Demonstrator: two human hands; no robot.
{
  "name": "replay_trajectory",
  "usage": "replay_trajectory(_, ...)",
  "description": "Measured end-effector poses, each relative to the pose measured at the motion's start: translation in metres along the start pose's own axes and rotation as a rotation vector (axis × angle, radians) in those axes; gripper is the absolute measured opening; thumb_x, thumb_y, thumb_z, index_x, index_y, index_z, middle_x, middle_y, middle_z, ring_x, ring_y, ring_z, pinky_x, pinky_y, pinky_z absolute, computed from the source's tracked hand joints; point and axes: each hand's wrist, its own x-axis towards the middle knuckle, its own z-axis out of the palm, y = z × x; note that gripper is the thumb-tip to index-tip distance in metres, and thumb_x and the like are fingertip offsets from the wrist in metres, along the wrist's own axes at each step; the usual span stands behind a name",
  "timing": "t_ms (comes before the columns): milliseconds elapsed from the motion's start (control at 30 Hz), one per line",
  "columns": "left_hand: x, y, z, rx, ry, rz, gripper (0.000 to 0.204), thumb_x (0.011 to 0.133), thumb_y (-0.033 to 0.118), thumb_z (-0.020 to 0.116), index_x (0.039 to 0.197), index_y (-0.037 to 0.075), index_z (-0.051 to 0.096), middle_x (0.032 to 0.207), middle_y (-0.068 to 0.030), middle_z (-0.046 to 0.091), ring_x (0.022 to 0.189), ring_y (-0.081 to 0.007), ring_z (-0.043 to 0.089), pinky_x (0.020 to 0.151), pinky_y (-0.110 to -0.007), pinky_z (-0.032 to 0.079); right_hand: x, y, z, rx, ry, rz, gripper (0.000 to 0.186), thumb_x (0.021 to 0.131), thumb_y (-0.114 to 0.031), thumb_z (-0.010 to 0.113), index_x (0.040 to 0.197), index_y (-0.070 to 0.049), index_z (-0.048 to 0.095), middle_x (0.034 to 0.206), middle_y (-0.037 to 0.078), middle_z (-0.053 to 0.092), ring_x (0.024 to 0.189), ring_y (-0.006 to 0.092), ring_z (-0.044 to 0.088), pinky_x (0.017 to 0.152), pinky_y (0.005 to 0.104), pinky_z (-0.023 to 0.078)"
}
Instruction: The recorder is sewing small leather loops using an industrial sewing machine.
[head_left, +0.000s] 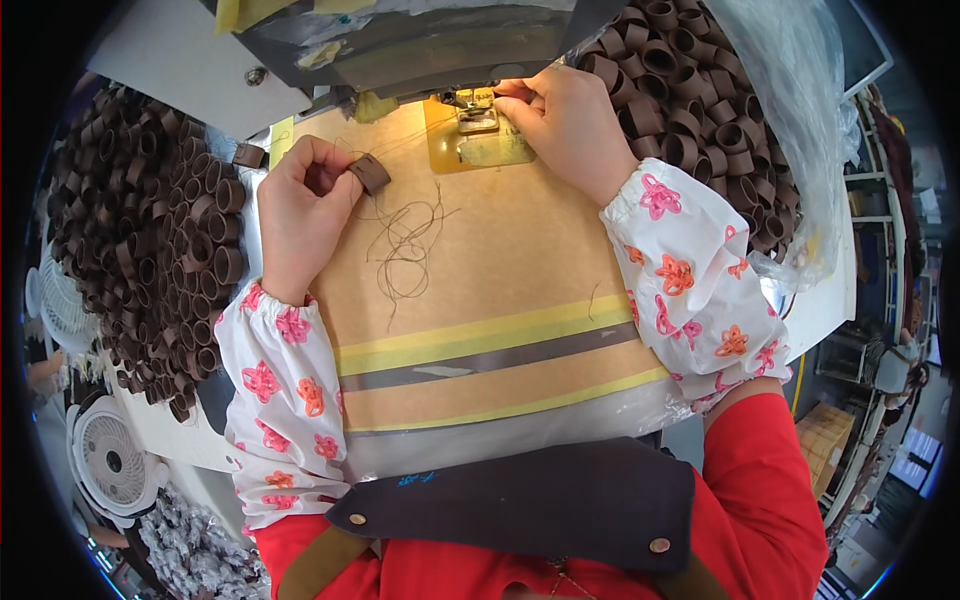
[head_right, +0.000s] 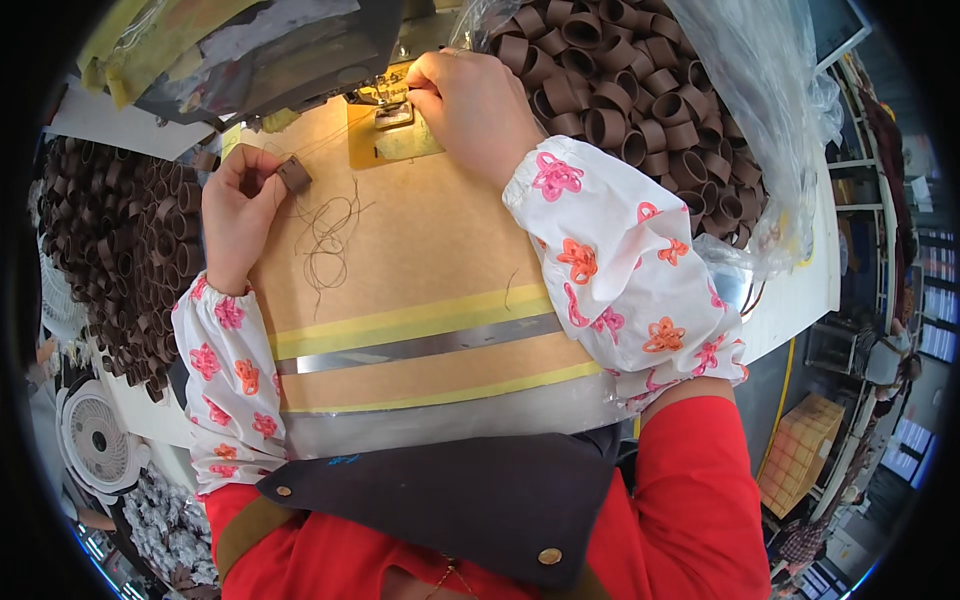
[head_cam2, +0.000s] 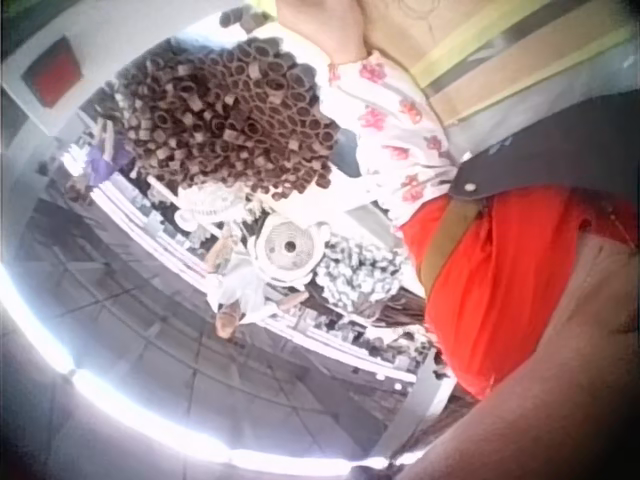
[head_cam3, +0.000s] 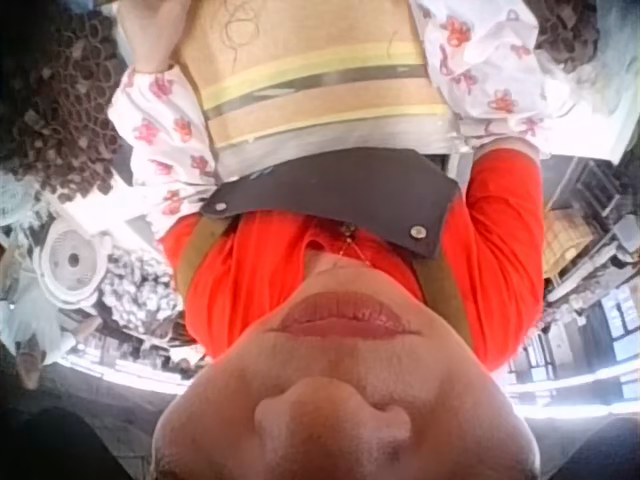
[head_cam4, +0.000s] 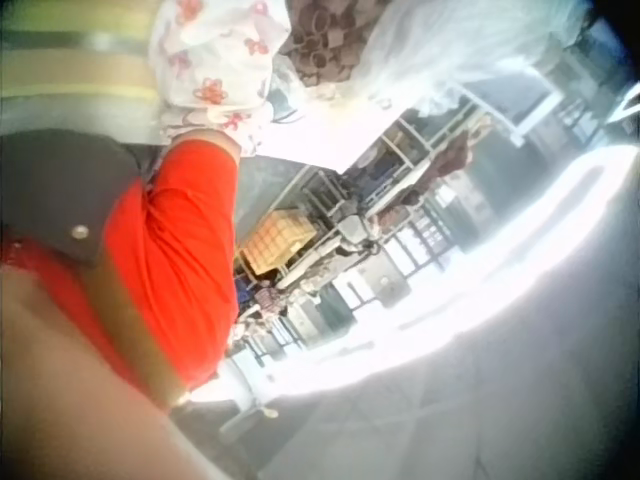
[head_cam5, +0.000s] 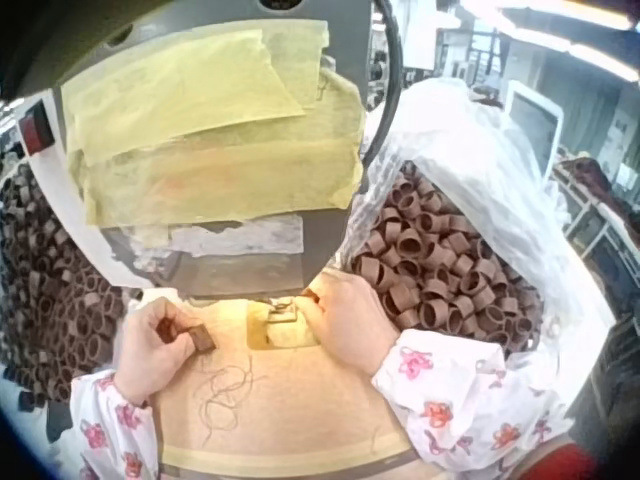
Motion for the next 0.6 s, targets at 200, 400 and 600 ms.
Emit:
replay_trajectory(200, 0.001, 0.002, 0.002, 0.015, -0.028, -0.003, 0.010, 0.070, 0.003, 0.062, 0.077, -0.001, 0.057, 0.060, 0.0016, 0.051, 0.054, -0.0040, 0.042, 0.050, -0.019, 0.037, 0.000, 0.000, 0.000, 0.029, -0.012, -0.020, 0.011, 0.075, -0.014, 0.060, 0.076, -0.003, 0.058, 0.071, 0.010, 0.060, 0.066, 0.0290, 0.058, 0.060, 0.0376, 0.045)
replay_trajectory(400, 0.005, 0.012, 0.008, 0.006, -0.039, -0.001, 0.009, 0.070, 0.003, 0.062, 0.076, -0.001, 0.057, 0.060, 0.0019, 0.051, 0.053, -0.0037, 0.041, 0.050, -0.019, 0.036, 0.004, 0.007, -0.011, -0.044, -0.022, -0.105, 0.012, 0.074, -0.015, 0.059, 0.073, -0.003, 0.057, 0.070, 0.010, 0.058, 0.064, 0.0299, 0.057, 0.059, 0.0384, 0.045)
replay_trajectory(600, 0.003, 0.018, 0.013, -0.001, -0.039, -0.010, 0.009, 0.070, 0.004, 0.062, 0.076, 0.000, 0.057, 0.059, 0.0021, 0.050, 0.053, -0.0034, 0.041, 0.050, -0.019, 0.036, 0.003, 0.013, -0.014, -0.020, -0.042, -0.107, 0.011, 0.074, -0.013, 0.057, 0.072, -0.002, 0.057, 0.068, 0.010, 0.057, 0.063, 0.0303, 0.057, 0.058, 0.0382, 0.045)
